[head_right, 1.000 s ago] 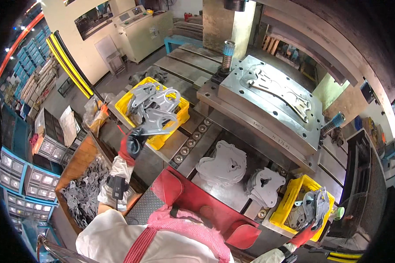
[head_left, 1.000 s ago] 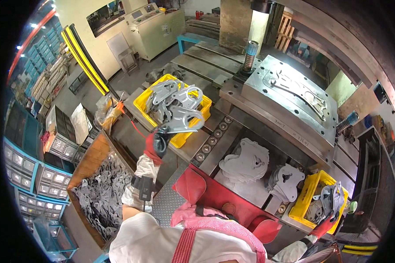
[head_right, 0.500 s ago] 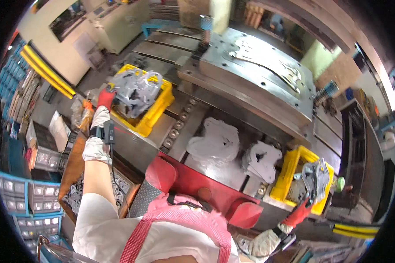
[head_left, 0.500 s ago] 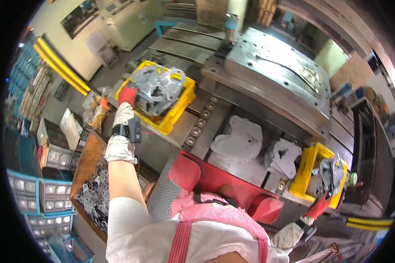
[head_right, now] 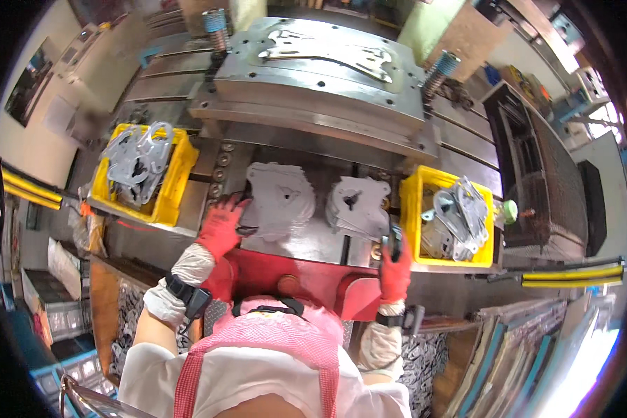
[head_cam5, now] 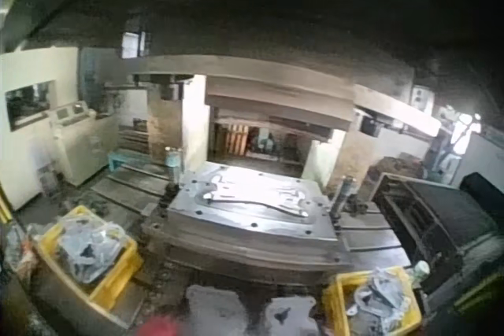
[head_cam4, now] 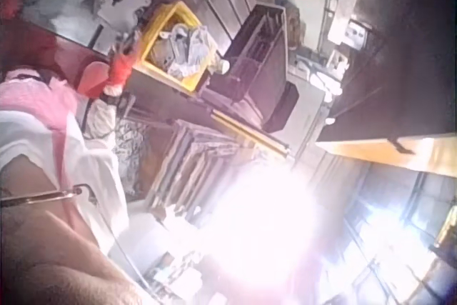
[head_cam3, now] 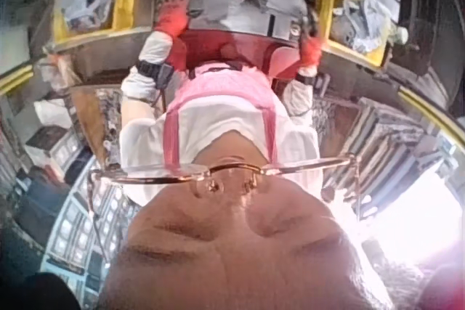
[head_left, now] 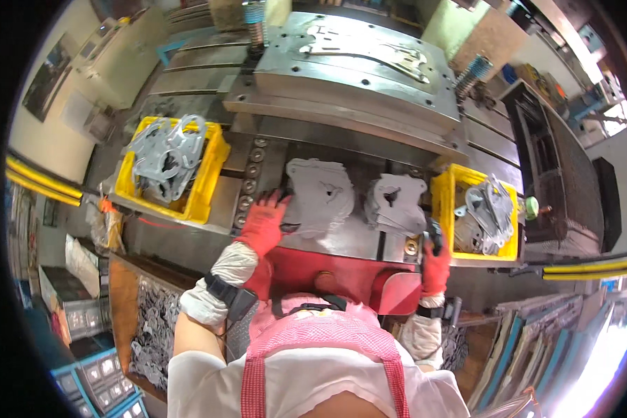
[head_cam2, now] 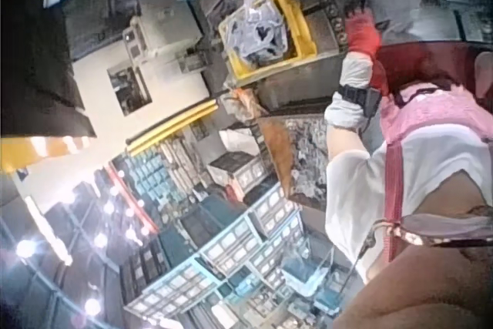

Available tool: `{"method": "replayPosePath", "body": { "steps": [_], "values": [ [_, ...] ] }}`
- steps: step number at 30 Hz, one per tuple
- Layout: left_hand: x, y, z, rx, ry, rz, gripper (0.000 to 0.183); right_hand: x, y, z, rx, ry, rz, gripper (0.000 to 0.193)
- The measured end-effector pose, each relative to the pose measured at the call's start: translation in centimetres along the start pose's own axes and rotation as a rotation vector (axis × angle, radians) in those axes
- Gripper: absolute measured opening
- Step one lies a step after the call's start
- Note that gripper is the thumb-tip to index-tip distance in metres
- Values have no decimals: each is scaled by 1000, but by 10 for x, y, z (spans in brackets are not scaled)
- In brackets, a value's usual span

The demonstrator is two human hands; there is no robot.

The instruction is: Operating a stamping press to form metal components and sorting them into bins.

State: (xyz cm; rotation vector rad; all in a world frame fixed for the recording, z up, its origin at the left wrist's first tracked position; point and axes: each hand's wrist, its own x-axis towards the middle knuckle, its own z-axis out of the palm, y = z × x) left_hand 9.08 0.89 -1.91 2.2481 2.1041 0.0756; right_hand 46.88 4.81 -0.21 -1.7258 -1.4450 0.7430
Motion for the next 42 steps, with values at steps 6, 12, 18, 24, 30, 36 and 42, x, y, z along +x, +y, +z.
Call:
{"method": "replayPosePath", "body": {
  "steps": [6, 12, 18, 24, 30, 36, 42],
  "values": [
    [15, -12, -19, -146, -47, 18, 74, 19, 20, 14, -152, 1, -167, 53],
    [28, -21, -52, -359, -51, 30, 68, 59, 6, 12, -309, -237, -124, 59],
    [30, -21, -45, -392, -93, -65, 76, 83, 28, 4, -92, -84, 14, 41],
    [29, -22, -37, -397, -145, -158, 83, 58, 5, -2, 21, -74, -45, 39],
    [31, 3, -58, -326, -213, -164, 79, -6, -8, 2, 298, -182, 328, 50],
    [22, 7, -55, -251, -158, -94, 78, -17, 15, 25, -304, -108, -108, 71],
    [23, 12, -58, -131, -162, -50, 71, -13, 9, 25, -474, -120, -54, 66]
  ]
}}
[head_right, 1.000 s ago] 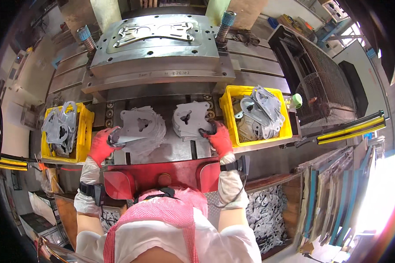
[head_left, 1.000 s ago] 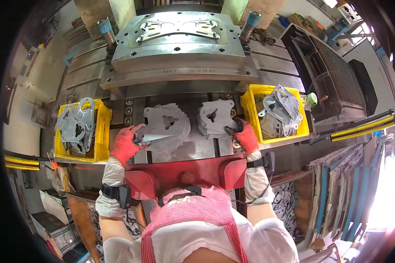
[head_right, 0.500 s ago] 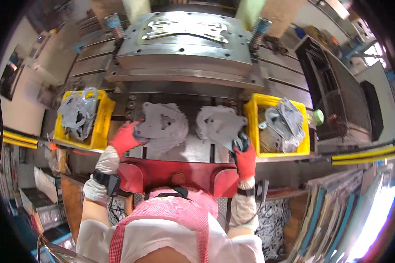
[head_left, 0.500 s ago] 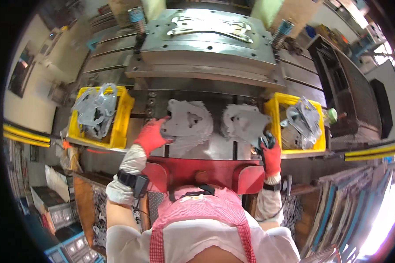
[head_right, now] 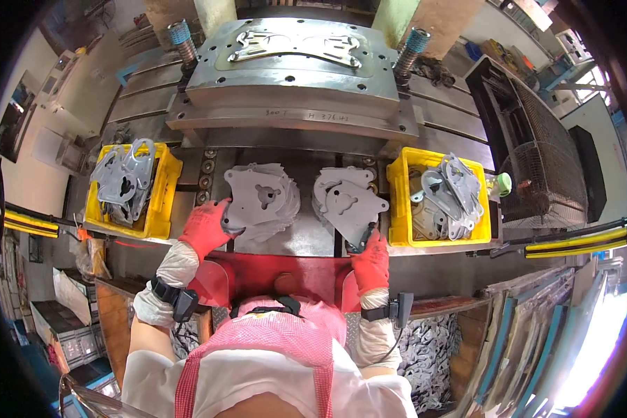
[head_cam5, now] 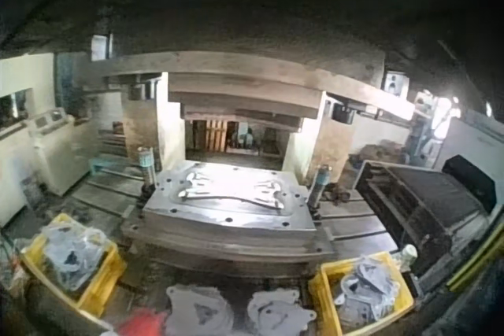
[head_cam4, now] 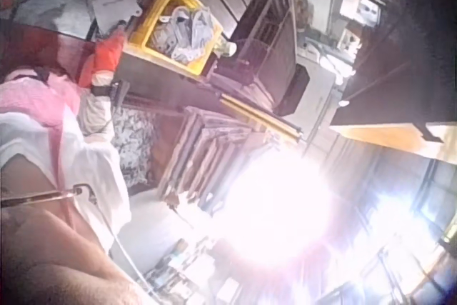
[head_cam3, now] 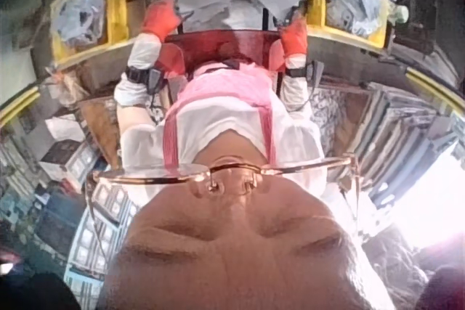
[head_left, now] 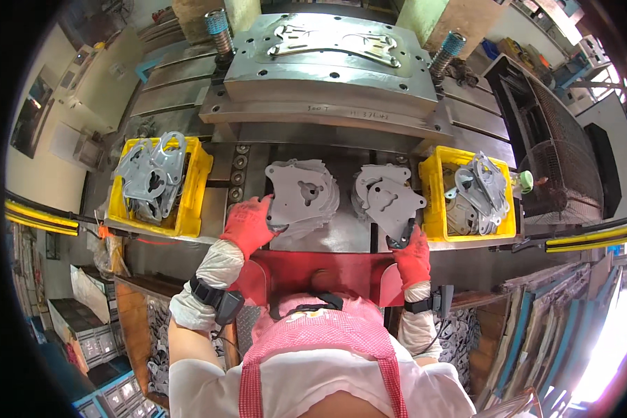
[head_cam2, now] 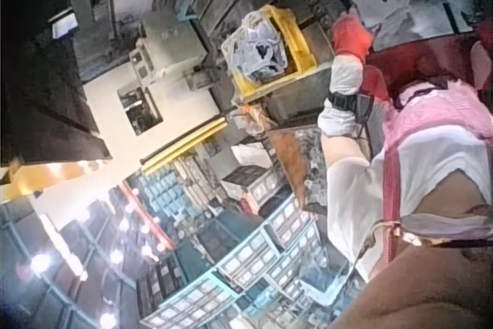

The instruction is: Operating a stamping press to form metal components and sorting them into bins.

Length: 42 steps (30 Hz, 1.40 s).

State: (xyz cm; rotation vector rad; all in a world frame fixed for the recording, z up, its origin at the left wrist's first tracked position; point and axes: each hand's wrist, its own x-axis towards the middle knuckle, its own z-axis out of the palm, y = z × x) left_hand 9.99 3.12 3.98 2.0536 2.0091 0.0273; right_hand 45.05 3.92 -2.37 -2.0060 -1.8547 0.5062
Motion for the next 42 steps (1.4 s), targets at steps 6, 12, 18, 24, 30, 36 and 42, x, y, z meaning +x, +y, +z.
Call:
{"method": "replayPosePath", "body": {
  "steps": [6, 12, 18, 24, 30, 36, 42],
  "values": [
    [-1, -11, 12, 1, 76, 10, 74, 9, -11, -16, -58, -61, 23, 65],
    [-9, -16, 16, -116, 64, 25, 76, 12, -9, -46, -143, -165, -116, 71],
    [6, -24, -20, -300, 115, 53, 76, 47, -31, -79, 38, -125, -295, 63],
    [32, -23, -39, -401, 351, 102, 71, 52, -16, -55, -394, -300, -332, 67],
    [46, -23, -33, -338, 329, 125, 69, 48, -25, -53, -427, -368, -216, 65],
    [50, -15, -35, -342, 331, 155, 70, 52, -19, -52, -514, -391, -212, 64],
    [43, -24, -41, -451, 418, 220, 75, 60, -23, -72, -328, -238, -270, 76]
  ]
}}
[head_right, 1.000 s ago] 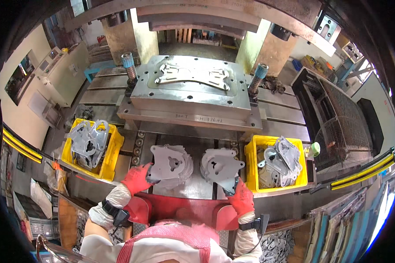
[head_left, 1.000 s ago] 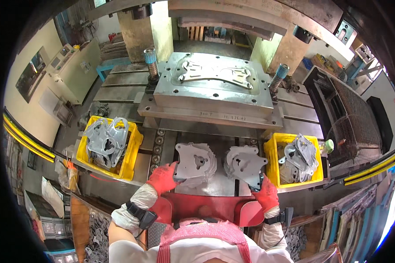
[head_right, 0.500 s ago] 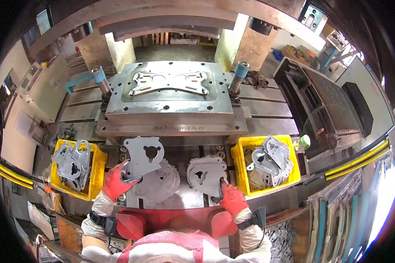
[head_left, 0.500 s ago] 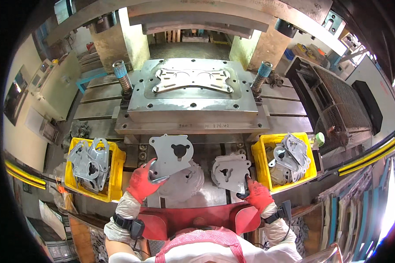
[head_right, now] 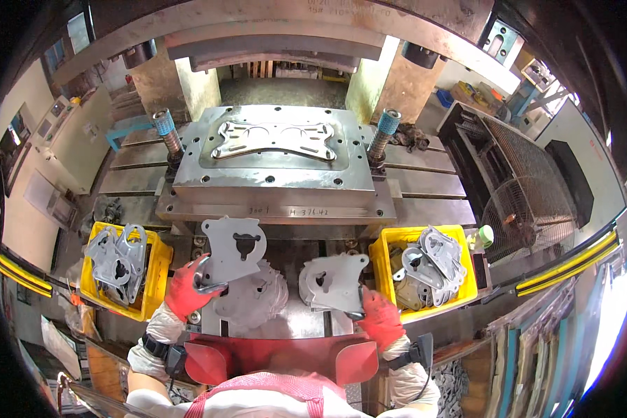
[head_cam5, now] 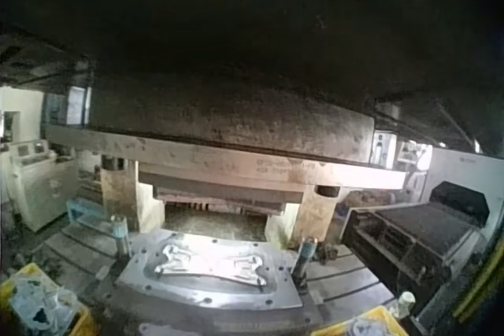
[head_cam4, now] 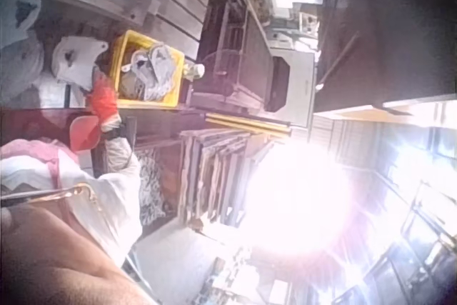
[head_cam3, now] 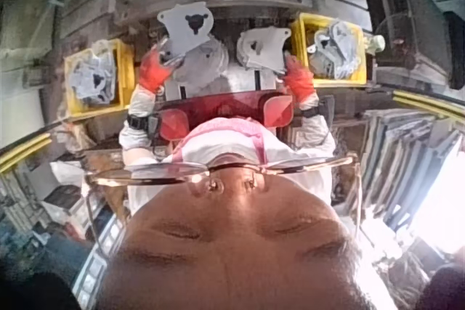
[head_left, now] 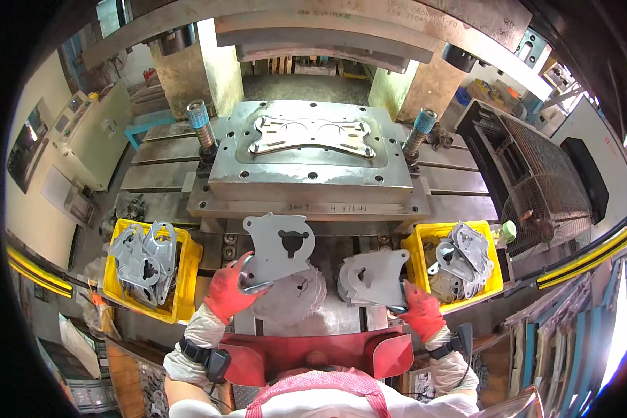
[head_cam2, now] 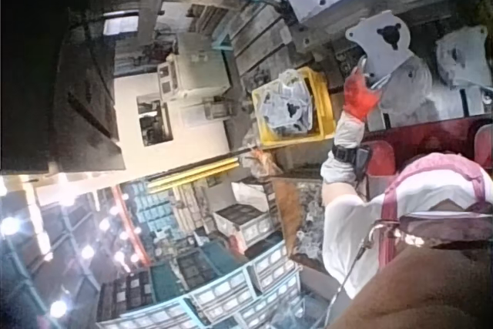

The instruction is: Operating a stamping press to form metal components and sorting them into bins.

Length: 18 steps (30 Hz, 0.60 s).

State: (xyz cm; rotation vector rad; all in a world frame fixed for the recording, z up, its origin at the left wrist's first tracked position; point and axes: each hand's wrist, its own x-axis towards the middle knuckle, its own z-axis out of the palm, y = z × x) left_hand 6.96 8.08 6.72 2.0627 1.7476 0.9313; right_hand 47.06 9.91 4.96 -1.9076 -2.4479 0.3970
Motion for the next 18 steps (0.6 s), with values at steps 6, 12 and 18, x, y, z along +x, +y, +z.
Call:
{"method": "replayPosePath", "body": {
  "steps": [6, 12, 18],
  "values": [
    [104, -14, -31, 278, 253, 62, 73, 102, 18, -52, 99, 538, -264, 75],
    [247, -48, -21, 286, 144, -237, 57, 275, -8, -99, 415, 555, -300, 56],
    [261, -95, -2, 159, 53, -302, 68, 327, -35, -89, 416, 431, -230, 60]
  ]
}}
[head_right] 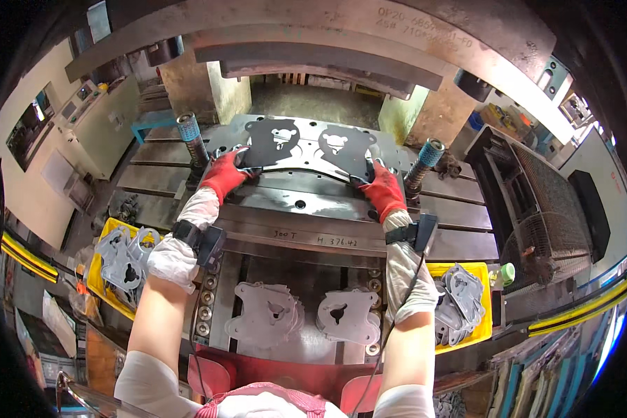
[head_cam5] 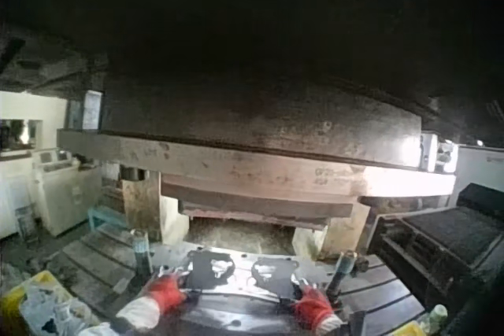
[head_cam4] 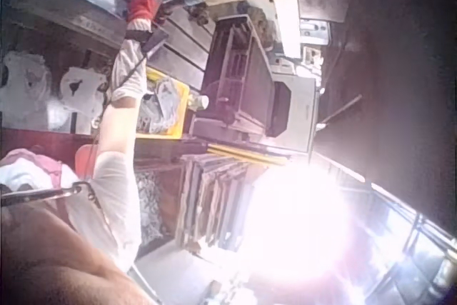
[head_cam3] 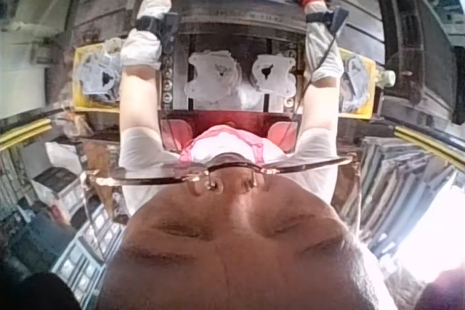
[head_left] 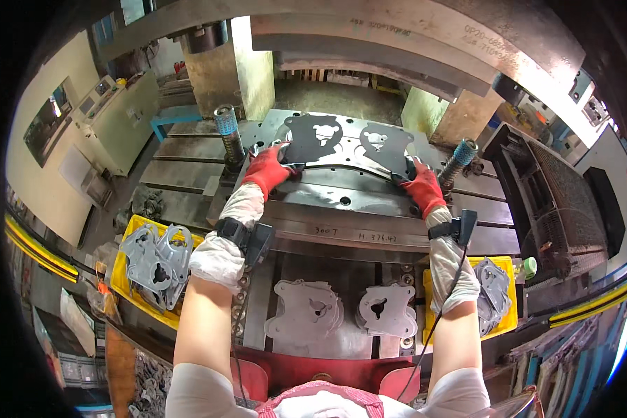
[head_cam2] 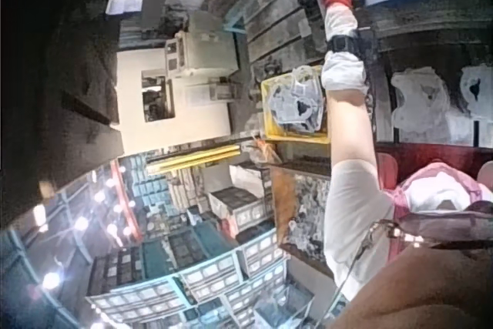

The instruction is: Operating a stamping press to form metal components and sorting them into bins.

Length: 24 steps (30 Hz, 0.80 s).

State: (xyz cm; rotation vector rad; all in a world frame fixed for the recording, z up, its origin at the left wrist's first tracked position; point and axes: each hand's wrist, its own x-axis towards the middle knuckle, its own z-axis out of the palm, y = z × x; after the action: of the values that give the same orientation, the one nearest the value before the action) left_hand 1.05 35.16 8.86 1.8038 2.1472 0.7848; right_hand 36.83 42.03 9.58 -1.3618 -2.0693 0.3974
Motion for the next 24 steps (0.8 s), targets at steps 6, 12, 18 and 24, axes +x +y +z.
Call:
{"method": "replayPosePath", "body": {
  "steps": [6, 12, 18, 24],
  "values": [
    [8, 23, 11, -39, -2, -42, 72, -2, 2, -7, -116, 25, 38, 55],
    [4, 12, 2, 44, 54, -81, 68, -1, -3, 10, 52, 8, 71, 63],
    [8, 10, 9, 74, 69, -63, 66, -5, -2, 7, 19, 19, 137, 59],
    [6, 10, 7, 28, 63, -81, 65, -8, -8, 0, -37, -6, 62, 53]
  ]
}}
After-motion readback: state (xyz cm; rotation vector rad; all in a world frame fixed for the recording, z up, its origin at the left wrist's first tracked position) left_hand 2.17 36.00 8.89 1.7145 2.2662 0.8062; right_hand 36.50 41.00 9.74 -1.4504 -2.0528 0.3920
